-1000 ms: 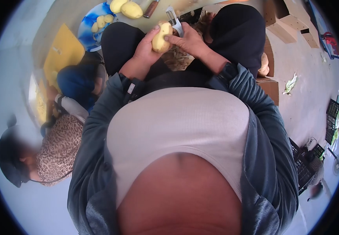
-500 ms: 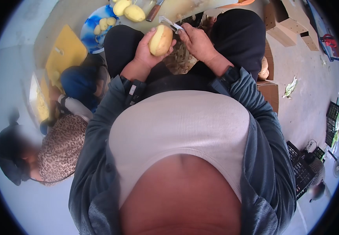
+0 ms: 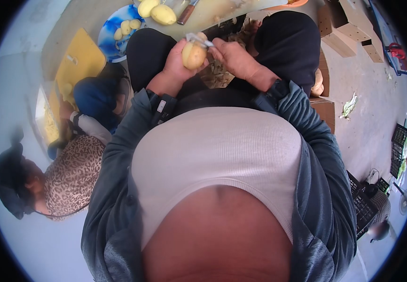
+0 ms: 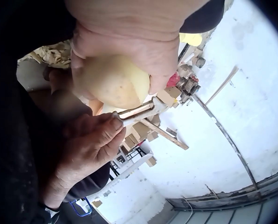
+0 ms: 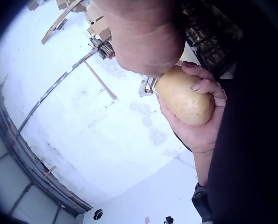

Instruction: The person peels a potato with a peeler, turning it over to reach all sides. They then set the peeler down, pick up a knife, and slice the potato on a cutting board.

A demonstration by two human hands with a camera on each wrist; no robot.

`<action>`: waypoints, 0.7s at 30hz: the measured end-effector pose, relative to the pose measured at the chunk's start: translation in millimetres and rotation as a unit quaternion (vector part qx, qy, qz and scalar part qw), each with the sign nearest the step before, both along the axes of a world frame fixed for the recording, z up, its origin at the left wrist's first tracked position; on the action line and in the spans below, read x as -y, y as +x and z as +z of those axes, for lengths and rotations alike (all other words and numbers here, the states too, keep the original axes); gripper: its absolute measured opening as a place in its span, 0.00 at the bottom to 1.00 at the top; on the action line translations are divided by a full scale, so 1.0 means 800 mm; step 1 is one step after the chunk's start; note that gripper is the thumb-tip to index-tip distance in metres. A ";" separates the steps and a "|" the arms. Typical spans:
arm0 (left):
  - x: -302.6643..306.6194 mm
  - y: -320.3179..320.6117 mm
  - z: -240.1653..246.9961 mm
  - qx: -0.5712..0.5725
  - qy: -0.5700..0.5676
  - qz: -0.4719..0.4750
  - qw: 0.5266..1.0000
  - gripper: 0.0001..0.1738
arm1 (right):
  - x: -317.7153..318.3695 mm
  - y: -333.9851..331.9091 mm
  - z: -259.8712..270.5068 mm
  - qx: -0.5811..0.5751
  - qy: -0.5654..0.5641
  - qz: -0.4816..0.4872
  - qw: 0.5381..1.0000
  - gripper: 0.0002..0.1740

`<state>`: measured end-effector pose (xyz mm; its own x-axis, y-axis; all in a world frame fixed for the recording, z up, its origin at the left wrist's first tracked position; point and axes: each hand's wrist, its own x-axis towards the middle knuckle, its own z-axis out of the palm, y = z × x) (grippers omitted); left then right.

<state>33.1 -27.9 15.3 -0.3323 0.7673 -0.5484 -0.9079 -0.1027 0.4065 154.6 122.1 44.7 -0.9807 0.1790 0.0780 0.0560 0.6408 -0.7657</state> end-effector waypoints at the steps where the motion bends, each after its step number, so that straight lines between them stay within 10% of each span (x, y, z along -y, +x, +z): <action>1: -0.001 -0.001 -0.001 0.000 0.000 0.000 1.000 0.25 | 0.003 0.002 -0.004 -0.023 -0.013 0.033 0.999 0.12; 17: -0.008 -0.011 0.007 0.087 0.085 0.101 0.987 0.24 | 0.009 0.005 -0.004 0.026 -0.084 0.164 0.982 0.14; 21: -0.011 0.002 0.011 0.033 0.025 0.113 0.993 0.22 | -0.002 -0.007 -0.014 -0.021 -0.222 -0.016 0.975 0.20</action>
<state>34.5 -19.0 23.9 -0.4630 0.7043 -0.5382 -0.8842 -0.3250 0.3353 148.8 123.4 33.2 -0.9716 0.2351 0.0250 0.0342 0.2447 -0.9690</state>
